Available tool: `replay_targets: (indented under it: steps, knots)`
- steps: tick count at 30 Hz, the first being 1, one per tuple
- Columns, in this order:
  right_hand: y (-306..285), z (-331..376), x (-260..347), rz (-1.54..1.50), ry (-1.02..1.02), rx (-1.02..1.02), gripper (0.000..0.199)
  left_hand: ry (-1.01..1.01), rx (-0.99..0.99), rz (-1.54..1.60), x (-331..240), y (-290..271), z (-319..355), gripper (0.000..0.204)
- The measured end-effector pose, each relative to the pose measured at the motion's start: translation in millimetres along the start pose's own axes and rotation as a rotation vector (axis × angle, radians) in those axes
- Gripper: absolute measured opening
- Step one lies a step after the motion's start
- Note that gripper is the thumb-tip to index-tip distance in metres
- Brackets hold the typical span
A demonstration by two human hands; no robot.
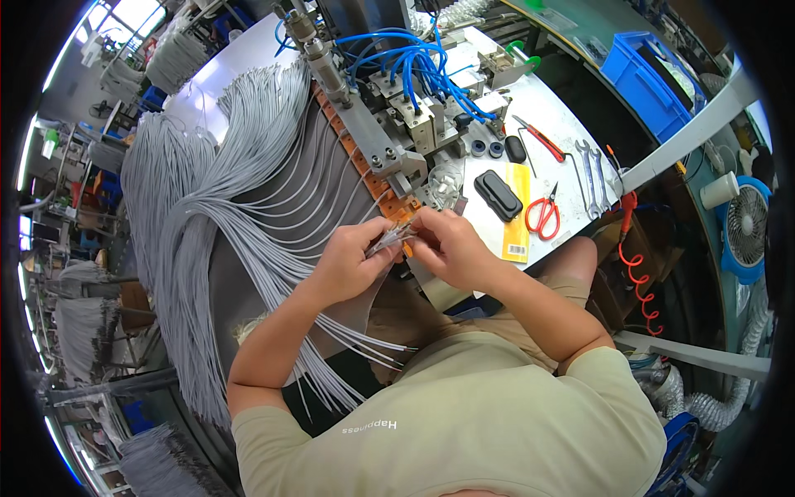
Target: The person attaches connector pieces onto wire ends by hand and aligns the wires into a machine fixture.
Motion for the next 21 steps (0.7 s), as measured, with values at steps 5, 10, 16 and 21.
replay_targets:
  steps: [5, 10, 16, 21]
  knots:
    - [-5, -6, 0, 0.083, -0.253, 0.000, 0.010, -0.131, 0.127, 0.278, 8, 2, 0, 0.012]
    - [-7, -12, -1, 0.171, -0.224, -0.137, 0.012, -0.136, 0.064, 0.222, 16, 4, -3, 0.014]
    - [-25, -8, -52, -0.032, 0.280, -0.369, 0.015, 0.169, -0.190, -0.137, -21, -9, 1, 0.018]
    - [-12, -6, -82, -0.200, 0.345, -0.310, 0.019, 0.201, 0.265, -0.015, -24, 9, 8, 0.018]
Point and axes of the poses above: each hand's wrist, its own z-axis away from the middle knuckle, its own y-axis out of the palm, x = y × z, the point moved 6 cm from there along -z, towards the middle knuckle, and after that the axes turned 5 degrees about -z, right-handed, at the moved point
